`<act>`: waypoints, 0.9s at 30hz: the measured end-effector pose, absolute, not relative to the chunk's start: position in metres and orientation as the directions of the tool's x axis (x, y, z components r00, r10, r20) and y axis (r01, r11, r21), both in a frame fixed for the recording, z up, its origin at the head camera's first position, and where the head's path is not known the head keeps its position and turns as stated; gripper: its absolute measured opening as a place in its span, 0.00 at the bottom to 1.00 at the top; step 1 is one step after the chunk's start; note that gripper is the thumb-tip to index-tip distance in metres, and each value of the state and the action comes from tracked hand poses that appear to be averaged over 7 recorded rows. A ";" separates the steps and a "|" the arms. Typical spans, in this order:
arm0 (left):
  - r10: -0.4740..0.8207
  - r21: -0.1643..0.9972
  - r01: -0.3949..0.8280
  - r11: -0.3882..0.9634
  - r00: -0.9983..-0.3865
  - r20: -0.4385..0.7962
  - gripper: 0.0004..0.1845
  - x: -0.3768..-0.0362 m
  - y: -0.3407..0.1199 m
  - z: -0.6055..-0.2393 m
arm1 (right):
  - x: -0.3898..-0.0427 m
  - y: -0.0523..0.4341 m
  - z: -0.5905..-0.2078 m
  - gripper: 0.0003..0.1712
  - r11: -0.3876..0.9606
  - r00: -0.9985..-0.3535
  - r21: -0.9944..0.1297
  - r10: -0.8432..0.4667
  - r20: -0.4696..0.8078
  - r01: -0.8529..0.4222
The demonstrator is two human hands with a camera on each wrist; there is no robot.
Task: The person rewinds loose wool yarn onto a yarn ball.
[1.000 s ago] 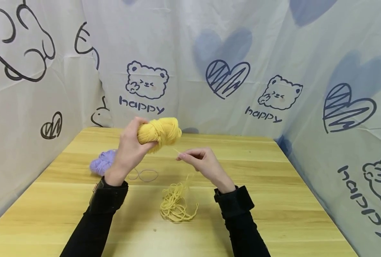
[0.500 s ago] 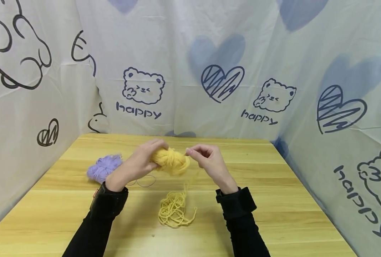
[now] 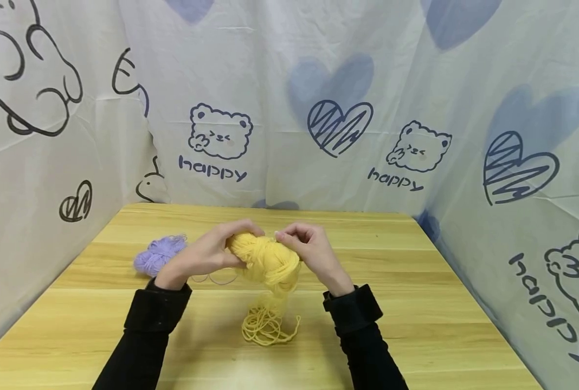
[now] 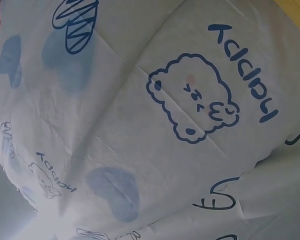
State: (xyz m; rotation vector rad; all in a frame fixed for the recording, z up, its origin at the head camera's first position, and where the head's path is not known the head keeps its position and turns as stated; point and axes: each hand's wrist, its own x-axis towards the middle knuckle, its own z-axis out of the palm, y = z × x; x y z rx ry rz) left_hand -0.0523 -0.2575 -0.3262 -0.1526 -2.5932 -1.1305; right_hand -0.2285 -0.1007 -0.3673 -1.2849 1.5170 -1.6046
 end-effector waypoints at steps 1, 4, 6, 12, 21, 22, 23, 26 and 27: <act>-0.038 0.715 0.222 0.663 -0.944 0.328 0.27 -0.052 -0.258 -0.325 | -0.228 -0.102 -0.368 0.13 -0.189 -0.367 -0.964 -0.896 0.248 -0.189; -0.089 0.766 0.217 0.605 -0.938 0.335 0.26 -0.050 -0.259 -0.322 | -0.227 -0.106 -0.370 0.06 -0.209 -0.365 -0.963 -0.895 0.258 -0.169; -0.120 0.795 0.218 0.565 -0.932 0.341 0.26 -0.050 -0.259 -0.320 | -0.227 -0.108 -0.372 0.05 -0.229 -0.368 -0.959 -0.888 0.275 -0.164; -0.210 0.861 0.231 0.454 -0.911 0.356 0.27 -0.049 -0.260 -0.317 | -0.224 -0.111 -0.375 0.10 -0.265 -0.338 -0.948 -0.889 0.311 -0.175; -0.458 0.859 0.242 0.452 -0.763 0.456 0.27 -0.049 -0.259 -0.312 | -0.223 -0.116 -0.380 0.13 -0.139 -0.319 -0.975 -0.929 0.189 -0.174; -0.488 0.856 0.235 0.461 -0.738 0.466 0.27 -0.049 -0.260 -0.312 | -0.223 -0.115 -0.380 0.13 -0.125 -0.314 -0.977 -0.933 0.175 -0.173; -0.513 0.847 0.223 0.482 -0.712 0.480 0.27 -0.049 -0.260 -0.312 | -0.223 -0.115 -0.380 0.14 -0.120 -0.305 -0.978 -0.938 0.168 -0.169; -0.555 0.815 0.179 0.551 -0.651 0.518 0.27 -0.050 -0.259 -0.312 | -0.222 -0.113 -0.377 0.18 -0.131 -0.271 -0.975 -0.946 0.178 -0.181; -0.558 0.799 0.161 0.580 -0.635 0.533 0.26 -0.051 -0.259 -0.313 | -0.222 -0.112 -0.376 0.19 -0.138 -0.258 -0.973 -0.949 0.183 -0.183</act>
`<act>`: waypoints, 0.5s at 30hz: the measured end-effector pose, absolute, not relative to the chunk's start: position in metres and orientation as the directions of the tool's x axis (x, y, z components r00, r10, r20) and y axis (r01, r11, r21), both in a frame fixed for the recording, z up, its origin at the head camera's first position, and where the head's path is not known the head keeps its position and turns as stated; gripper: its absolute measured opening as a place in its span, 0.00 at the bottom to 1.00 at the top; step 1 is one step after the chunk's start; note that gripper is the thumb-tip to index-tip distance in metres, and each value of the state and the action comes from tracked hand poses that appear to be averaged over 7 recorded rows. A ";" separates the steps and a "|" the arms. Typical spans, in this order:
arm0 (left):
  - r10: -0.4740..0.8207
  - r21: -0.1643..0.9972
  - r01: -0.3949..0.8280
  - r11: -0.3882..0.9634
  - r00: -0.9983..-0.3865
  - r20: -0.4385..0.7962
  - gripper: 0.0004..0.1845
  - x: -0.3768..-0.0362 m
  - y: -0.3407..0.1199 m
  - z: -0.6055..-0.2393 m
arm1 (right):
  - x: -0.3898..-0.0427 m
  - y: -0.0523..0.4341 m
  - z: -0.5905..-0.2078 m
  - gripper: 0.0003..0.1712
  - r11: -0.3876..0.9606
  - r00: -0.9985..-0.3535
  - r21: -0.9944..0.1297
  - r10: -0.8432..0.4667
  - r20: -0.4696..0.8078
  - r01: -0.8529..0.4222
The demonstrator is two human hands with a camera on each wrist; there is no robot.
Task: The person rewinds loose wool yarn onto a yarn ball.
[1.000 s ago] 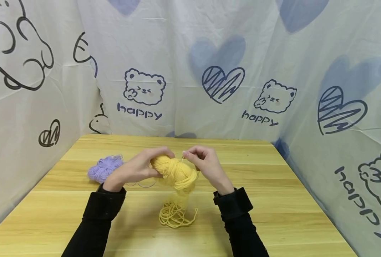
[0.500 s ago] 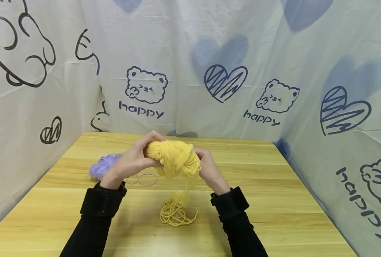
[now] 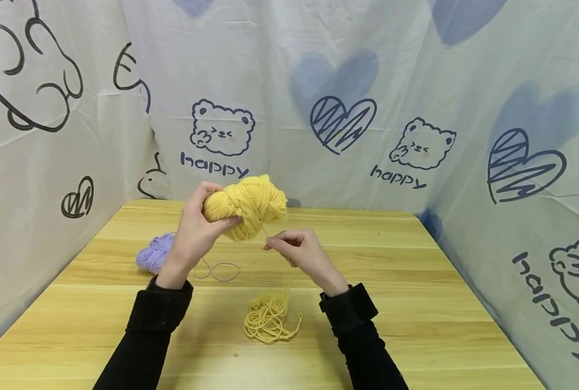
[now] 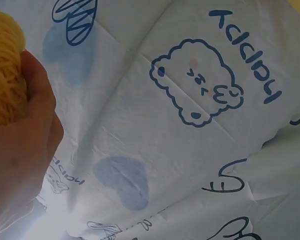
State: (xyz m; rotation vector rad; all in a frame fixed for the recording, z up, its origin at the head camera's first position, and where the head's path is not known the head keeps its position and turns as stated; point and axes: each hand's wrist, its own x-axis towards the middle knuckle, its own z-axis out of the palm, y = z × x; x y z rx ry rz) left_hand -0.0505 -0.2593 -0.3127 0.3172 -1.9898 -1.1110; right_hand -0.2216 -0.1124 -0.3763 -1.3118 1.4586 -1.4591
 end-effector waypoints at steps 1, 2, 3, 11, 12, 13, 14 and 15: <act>-0.559 0.779 0.141 0.610 -0.621 0.549 0.26 -0.051 -0.259 -0.313 | -0.221 -0.111 -0.375 0.19 -0.146 -0.246 -0.972 -0.950 0.190 -0.185; -0.553 0.756 0.121 0.644 -0.610 0.568 0.26 -0.052 -0.258 -0.313 | -0.221 -0.110 -0.373 0.19 -0.155 -0.234 -0.970 -0.952 0.198 -0.189; -0.543 0.734 0.106 0.671 -0.604 0.584 0.25 -0.053 -0.258 -0.314 | -0.221 -0.108 -0.372 0.18 -0.160 -0.227 -0.968 -0.952 0.203 -0.193; -0.440 0.545 -0.040 0.838 -0.641 0.629 0.26 -0.058 -0.256 -0.320 | -0.221 -0.092 -0.359 0.13 -0.186 -0.235 -0.963 -0.944 0.231 -0.195; -0.426 0.531 -0.047 0.846 -0.657 0.622 0.27 -0.058 -0.256 -0.321 | -0.222 -0.090 -0.358 0.12 -0.198 -0.236 -0.960 -0.941 0.243 -0.199; -0.413 0.518 -0.051 0.854 -0.672 0.615 0.27 -0.058 -0.255 -0.321 | -0.222 -0.089 -0.357 0.11 -0.209 -0.240 -0.956 -0.936 0.256 -0.207; -0.400 0.508 -0.052 0.860 -0.687 0.606 0.27 -0.059 -0.255 -0.322 | -0.223 -0.087 -0.355 0.10 -0.222 -0.245 -0.952 -0.931 0.271 -0.211; -0.387 0.502 -0.051 0.864 -0.704 0.595 0.27 -0.059 -0.254 -0.322 | -0.224 -0.085 -0.354 0.10 -0.236 -0.250 -0.948 -0.925 0.287 -0.214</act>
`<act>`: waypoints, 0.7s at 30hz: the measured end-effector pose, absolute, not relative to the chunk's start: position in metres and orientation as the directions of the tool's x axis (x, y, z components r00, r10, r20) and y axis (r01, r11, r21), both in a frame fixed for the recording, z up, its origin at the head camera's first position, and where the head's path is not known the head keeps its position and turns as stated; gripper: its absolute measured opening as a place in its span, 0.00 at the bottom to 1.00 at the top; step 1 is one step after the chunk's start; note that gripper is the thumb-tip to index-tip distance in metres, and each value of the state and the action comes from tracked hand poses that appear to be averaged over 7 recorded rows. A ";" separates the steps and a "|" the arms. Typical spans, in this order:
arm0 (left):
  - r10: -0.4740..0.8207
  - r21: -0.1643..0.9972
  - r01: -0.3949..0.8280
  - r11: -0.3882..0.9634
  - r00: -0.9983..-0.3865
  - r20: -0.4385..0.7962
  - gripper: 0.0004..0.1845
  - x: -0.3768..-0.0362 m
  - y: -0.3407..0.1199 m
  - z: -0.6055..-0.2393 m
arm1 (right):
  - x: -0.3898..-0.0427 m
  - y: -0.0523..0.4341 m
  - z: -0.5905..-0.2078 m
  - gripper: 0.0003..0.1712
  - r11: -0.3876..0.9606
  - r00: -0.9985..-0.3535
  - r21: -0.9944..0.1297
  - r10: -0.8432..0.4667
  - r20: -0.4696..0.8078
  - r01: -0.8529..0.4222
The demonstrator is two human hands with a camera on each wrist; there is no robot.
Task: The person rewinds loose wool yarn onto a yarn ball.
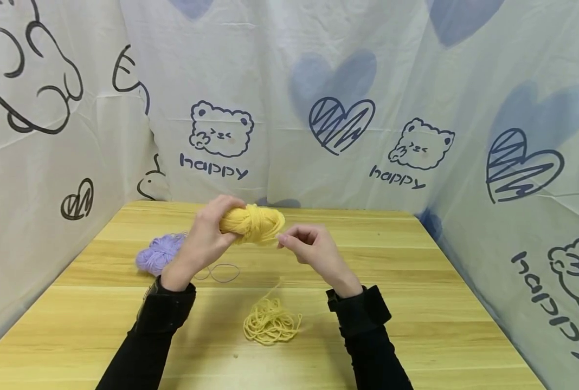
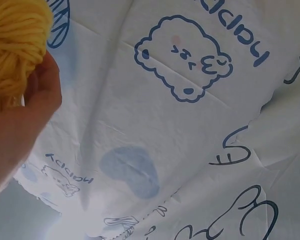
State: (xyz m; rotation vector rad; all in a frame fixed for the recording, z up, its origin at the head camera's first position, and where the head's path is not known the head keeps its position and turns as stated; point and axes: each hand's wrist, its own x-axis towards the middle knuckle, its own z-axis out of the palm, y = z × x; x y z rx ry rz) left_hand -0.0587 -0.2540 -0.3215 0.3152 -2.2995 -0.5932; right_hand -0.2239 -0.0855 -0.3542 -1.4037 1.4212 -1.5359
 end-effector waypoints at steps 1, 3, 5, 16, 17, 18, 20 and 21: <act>-0.372 0.494 -0.047 0.868 -0.720 0.585 0.27 -0.059 -0.254 -0.322 | -0.225 -0.084 -0.353 0.11 -0.251 -0.256 -0.944 -0.918 0.303 -0.216; -0.335 0.491 -0.023 0.871 -0.758 0.559 0.27 -0.058 -0.253 -0.322 | -0.227 -0.083 -0.352 0.11 -0.276 -0.277 -0.936 -0.902 0.330 -0.217; -0.281 0.496 0.020 0.868 -0.803 0.525 0.27 -0.057 -0.252 -0.322 | -0.228 -0.083 -0.352 0.11 -0.282 -0.301 -0.935 -0.891 0.339 -0.218; -0.090 0.719 0.242 0.652 -0.916 0.391 0.26 -0.048 -0.250 -0.318 | -0.229 -0.094 -0.360 0.10 -0.242 -0.346 -0.951 -0.890 0.297 -0.192; -0.093 0.743 0.250 0.620 -0.918 0.386 0.26 -0.047 -0.250 -0.317 | -0.228 -0.095 -0.361 0.09 -0.248 -0.344 -0.952 -0.891 0.298 -0.180; -0.099 0.767 0.255 0.589 -0.919 0.382 0.26 -0.046 -0.250 -0.316 | -0.227 -0.096 -0.361 0.07 -0.255 -0.344 -0.952 -0.890 0.300 -0.169; -0.115 0.803 0.266 0.533 -0.918 0.380 0.26 -0.046 -0.249 -0.313 | -0.227 -0.097 -0.363 0.03 -0.265 -0.349 -0.952 -0.887 0.303 -0.152; -0.124 0.819 0.272 0.505 -0.916 0.381 0.26 -0.045 -0.248 -0.312 | -0.226 -0.098 -0.364 0.04 -0.261 -0.353 -0.956 -0.889 0.292 -0.135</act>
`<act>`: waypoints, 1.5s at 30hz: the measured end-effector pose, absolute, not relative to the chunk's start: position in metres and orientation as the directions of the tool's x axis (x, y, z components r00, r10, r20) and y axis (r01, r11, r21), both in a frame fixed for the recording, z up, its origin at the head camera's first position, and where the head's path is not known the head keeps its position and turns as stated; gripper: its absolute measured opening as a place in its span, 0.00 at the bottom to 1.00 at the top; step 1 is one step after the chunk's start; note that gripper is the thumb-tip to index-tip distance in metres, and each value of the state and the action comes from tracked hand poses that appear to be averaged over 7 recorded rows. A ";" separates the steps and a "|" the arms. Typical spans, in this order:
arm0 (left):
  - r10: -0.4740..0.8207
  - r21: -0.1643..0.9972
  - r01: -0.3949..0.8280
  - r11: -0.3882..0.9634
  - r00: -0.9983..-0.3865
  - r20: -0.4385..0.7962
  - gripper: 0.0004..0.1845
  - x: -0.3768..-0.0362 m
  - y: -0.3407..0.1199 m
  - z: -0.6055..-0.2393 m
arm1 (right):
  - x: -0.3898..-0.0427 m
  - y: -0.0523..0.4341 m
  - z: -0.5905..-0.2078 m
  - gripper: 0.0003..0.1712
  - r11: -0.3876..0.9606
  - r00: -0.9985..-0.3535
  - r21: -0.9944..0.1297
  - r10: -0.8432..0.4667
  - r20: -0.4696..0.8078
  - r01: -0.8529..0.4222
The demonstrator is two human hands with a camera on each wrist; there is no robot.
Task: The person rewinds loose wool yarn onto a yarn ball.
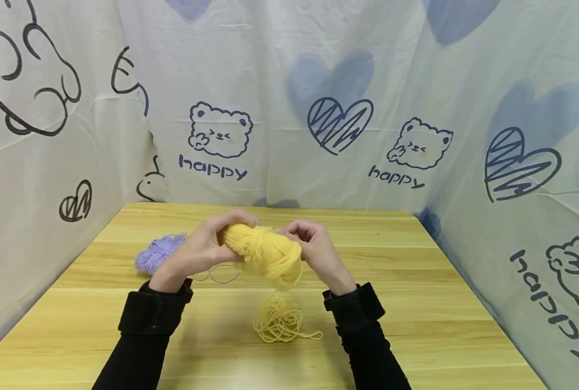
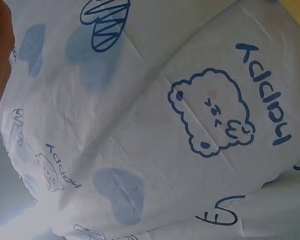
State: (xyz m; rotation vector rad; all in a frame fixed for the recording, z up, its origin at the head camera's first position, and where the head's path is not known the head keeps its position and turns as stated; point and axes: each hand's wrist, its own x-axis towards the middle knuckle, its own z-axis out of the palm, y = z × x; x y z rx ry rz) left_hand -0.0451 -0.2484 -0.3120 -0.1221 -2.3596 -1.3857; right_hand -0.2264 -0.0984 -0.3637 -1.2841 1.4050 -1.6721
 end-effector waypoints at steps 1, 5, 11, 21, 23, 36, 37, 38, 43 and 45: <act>-0.137 0.834 0.278 0.477 -0.914 0.383 0.27 -0.045 -0.248 -0.311 | -0.226 -0.100 -0.365 0.05 -0.259 -0.356 -0.958 -0.889 0.287 -0.125; -0.219 0.873 0.303 0.382 -0.888 0.404 0.28 -0.044 -0.247 -0.308 | -0.226 -0.103 -0.369 0.07 -0.276 -0.340 -0.956 -0.894 0.293 -0.100; -0.374 0.890 0.336 0.308 -0.817 0.438 0.28 -0.042 -0.246 -0.304 | -0.226 -0.108 -0.375 0.13 -0.220 -0.331 -0.970 -0.912 0.241 -0.102; -0.563 0.858 0.344 0.380 -0.650 0.510 0.27 -0.043 -0.248 -0.305 | -0.245 -0.122 -0.408 0.16 -0.203 -0.231 -0.967 -0.944 0.235 -0.157; -0.577 0.841 0.334 0.425 -0.616 0.536 0.26 -0.044 -0.248 -0.306 | -0.258 -0.128 -0.430 0.14 -0.255 -0.186 -0.949 -0.939 0.288 -0.184; -0.381 0.508 0.092 0.856 -0.552 0.742 0.26 -0.059 -0.243 -0.317 | -0.231 -0.087 -0.364 0.07 -0.313 -0.205 -0.909 -0.905 0.374 -0.276; -0.360 0.481 0.074 0.874 -0.567 0.741 0.27 -0.060 -0.242 -0.318 | -0.230 -0.084 -0.360 0.07 -0.305 -0.218 -0.910 -0.903 0.370 -0.281; -0.336 0.452 0.059 0.890 -0.585 0.738 0.28 -0.060 -0.242 -0.319 | -0.230 -0.082 -0.356 0.08 -0.298 -0.232 -0.911 -0.900 0.368 -0.286; -0.223 0.340 0.033 0.940 -0.696 0.683 0.31 -0.061 -0.241 -0.322 | -0.231 -0.077 -0.349 0.06 -0.268 -0.303 -0.919 -0.885 0.353 -0.288; -0.172 0.319 0.059 0.946 -0.742 0.648 0.32 -0.060 -0.241 -0.323 | -0.233 -0.076 -0.349 0.07 -0.267 -0.312 -0.918 -0.881 0.356 -0.292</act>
